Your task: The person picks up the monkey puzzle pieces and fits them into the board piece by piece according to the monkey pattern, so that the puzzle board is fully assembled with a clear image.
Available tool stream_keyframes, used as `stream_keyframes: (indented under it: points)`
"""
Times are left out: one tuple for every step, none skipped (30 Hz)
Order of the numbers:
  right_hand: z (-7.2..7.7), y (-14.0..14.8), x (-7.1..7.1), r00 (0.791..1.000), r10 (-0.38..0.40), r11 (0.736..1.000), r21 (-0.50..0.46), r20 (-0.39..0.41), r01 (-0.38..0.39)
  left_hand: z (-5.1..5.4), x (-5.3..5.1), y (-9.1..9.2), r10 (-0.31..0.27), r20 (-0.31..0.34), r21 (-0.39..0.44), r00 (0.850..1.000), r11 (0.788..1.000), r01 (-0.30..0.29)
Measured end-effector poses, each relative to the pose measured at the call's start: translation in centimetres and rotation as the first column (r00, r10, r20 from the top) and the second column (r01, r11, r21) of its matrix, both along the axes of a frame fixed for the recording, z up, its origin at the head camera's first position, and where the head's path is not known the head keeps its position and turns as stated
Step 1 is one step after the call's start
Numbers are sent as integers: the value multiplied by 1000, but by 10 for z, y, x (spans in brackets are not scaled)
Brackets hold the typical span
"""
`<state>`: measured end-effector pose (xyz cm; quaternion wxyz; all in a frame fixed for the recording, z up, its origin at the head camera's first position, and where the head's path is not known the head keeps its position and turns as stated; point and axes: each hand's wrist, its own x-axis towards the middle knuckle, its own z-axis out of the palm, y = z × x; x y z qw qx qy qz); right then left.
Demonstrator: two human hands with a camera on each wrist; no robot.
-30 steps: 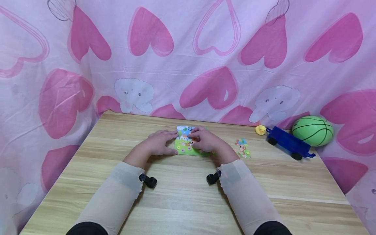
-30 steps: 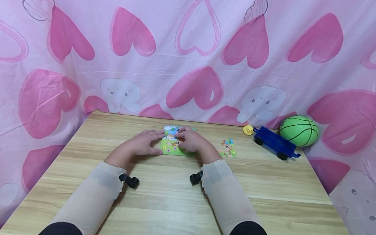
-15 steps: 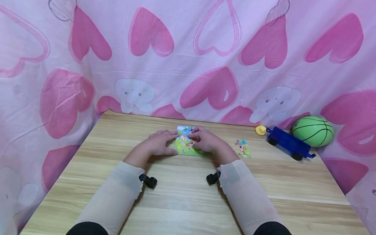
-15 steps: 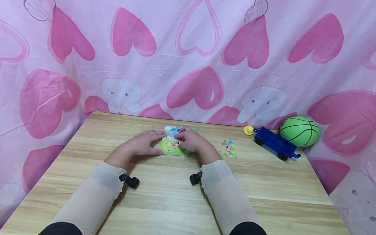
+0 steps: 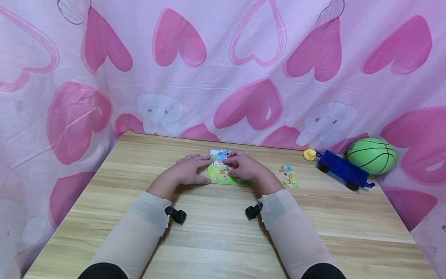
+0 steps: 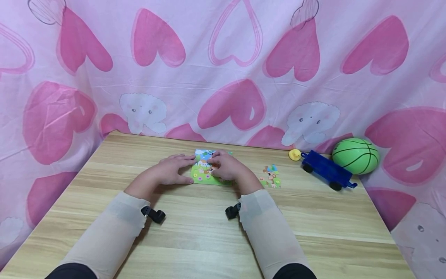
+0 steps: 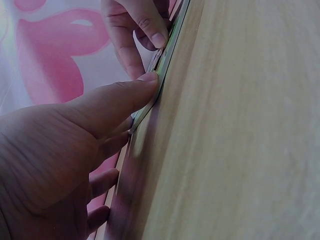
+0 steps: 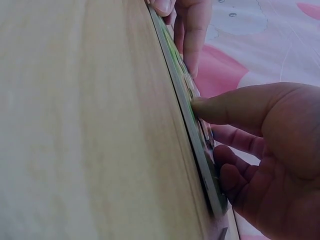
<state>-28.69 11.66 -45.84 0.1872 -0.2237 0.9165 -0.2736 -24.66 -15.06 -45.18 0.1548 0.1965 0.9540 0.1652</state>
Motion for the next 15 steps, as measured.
stream_keyframes:
  points:
    - [0,0,0,1000,1,1000,0,-4,-1,0,0,0,0,1,0,1000,1000,0]
    - [0,0,0,1000,2,1000,1,-7,-2,0,0,0,-1,0,-2,1000,1000,1]
    - [-1,0,0,1000,3,1000,0,-8,-3,0,0,0,-3,0,-4,1000,1000,3]
    - [-1,0,1,1000,5,1000,1,-12,-5,-1,0,0,-5,0,-7,1000,1000,5]
    - [-1,0,1,1000,8,1000,1,-17,-8,0,0,0,-6,1,-9,1000,1000,6]
    - [-1,0,1,1000,11,1000,3,-24,-11,0,0,0,-7,5,-11,1000,1000,7]
    - [-1,0,1,999,16,1000,3,-28,-16,0,0,0,-8,8,-14,1000,1000,8]
    - [-1,0,1,999,17,1000,3,-30,-17,0,0,0,-8,11,-16,1000,1000,9]
    - [0,0,1,999,17,1000,0,-29,-17,1,0,0,-9,14,-18,1000,1000,9]
    - [0,0,1,1000,13,1000,-6,-25,-13,1,0,0,-9,17,-20,1000,1000,9]
    - [1,1,1,1000,7,1000,-11,-21,-8,2,0,1,-8,19,-23,1000,1000,8]
    - [1,1,2,1000,1,1000,-15,-17,-2,2,0,1,-9,18,-25,1000,1000,9]
    - [1,1,2,1000,-4,1000,-18,-12,4,2,0,1,-9,17,-27,1000,1000,10]
    - [2,1,2,1000,-13,1000,-21,-7,13,2,0,1,-9,15,-30,1000,1000,10]
    - [2,2,2,1000,-19,1000,-21,-7,19,2,0,1,-10,13,-33,1000,999,11]
